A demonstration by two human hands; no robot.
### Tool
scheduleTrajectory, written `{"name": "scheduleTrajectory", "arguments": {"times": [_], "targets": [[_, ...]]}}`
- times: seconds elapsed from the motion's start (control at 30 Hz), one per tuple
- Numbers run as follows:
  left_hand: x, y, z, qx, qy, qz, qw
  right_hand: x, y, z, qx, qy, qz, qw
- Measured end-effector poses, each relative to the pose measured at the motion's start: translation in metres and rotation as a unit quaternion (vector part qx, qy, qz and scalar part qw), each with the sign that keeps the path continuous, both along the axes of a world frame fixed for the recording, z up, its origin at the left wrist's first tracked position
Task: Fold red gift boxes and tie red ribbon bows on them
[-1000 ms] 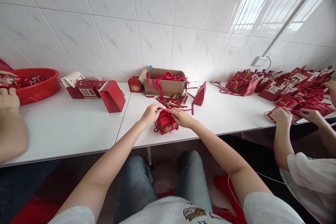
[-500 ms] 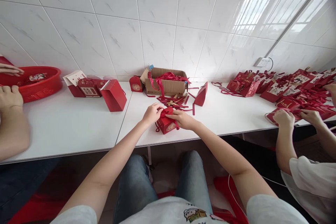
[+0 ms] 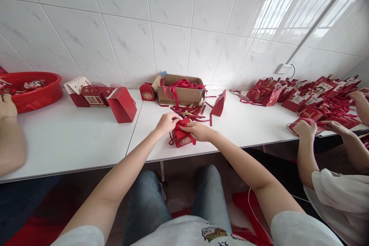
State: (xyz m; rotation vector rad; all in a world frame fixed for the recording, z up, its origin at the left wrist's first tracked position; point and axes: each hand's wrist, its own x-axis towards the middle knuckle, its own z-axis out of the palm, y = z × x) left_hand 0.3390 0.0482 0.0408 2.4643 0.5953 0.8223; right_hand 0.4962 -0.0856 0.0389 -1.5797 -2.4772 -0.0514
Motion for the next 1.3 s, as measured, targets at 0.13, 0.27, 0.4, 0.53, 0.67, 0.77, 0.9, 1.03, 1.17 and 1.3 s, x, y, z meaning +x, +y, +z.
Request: {"name": "scheduleTrajectory", "arguments": {"times": [0.13, 0.27, 0.4, 0.53, 0.67, 0.77, 0.9, 1.03, 1.17, 1.3], "targets": [[0.004, -0.002, -0.006, -0.020, -0.002, 0.021, 1.000, -0.002, -0.002, 0.005, -0.017, 0.003, 0.011, 1.000], [0.002, -0.002, -0.006, -0.051, -0.001, 0.016, 0.999, -0.002, -0.007, 0.004, -0.005, 0.123, -0.057, 0.991], [-0.006, -0.005, 0.004, -0.076, 0.004, -0.006, 0.997, 0.002, -0.006, 0.002, 0.029, 0.213, -0.129, 0.968], [-0.010, -0.010, 0.015, -0.075, 0.012, -0.018, 0.997, 0.006, -0.002, 0.006, 0.039, 0.212, -0.123, 0.969], [-0.013, -0.006, 0.019, -0.104, 0.037, -0.041, 0.993, 0.004, 0.000, 0.009, 0.025, 0.191, -0.098, 0.976], [-0.015, 0.000, 0.017, -0.140, 0.050, -0.060, 0.987, 0.002, 0.001, 0.008, 0.014, 0.176, -0.083, 0.981], [-0.015, 0.004, 0.012, -0.188, 0.057, -0.088, 0.977, 0.004, 0.002, 0.005, 0.024, 0.196, -0.057, 0.979], [-0.014, 0.004, 0.011, -0.230, 0.064, -0.115, 0.964, 0.009, 0.001, 0.001, 0.027, 0.181, -0.031, 0.983], [-0.014, 0.004, 0.012, -0.261, 0.062, -0.145, 0.952, 0.013, -0.001, -0.003, 0.037, 0.164, -0.009, 0.986], [-0.015, 0.005, 0.008, -0.279, 0.056, -0.159, 0.945, 0.013, -0.004, -0.006, 0.056, 0.173, -0.007, 0.983]]}}
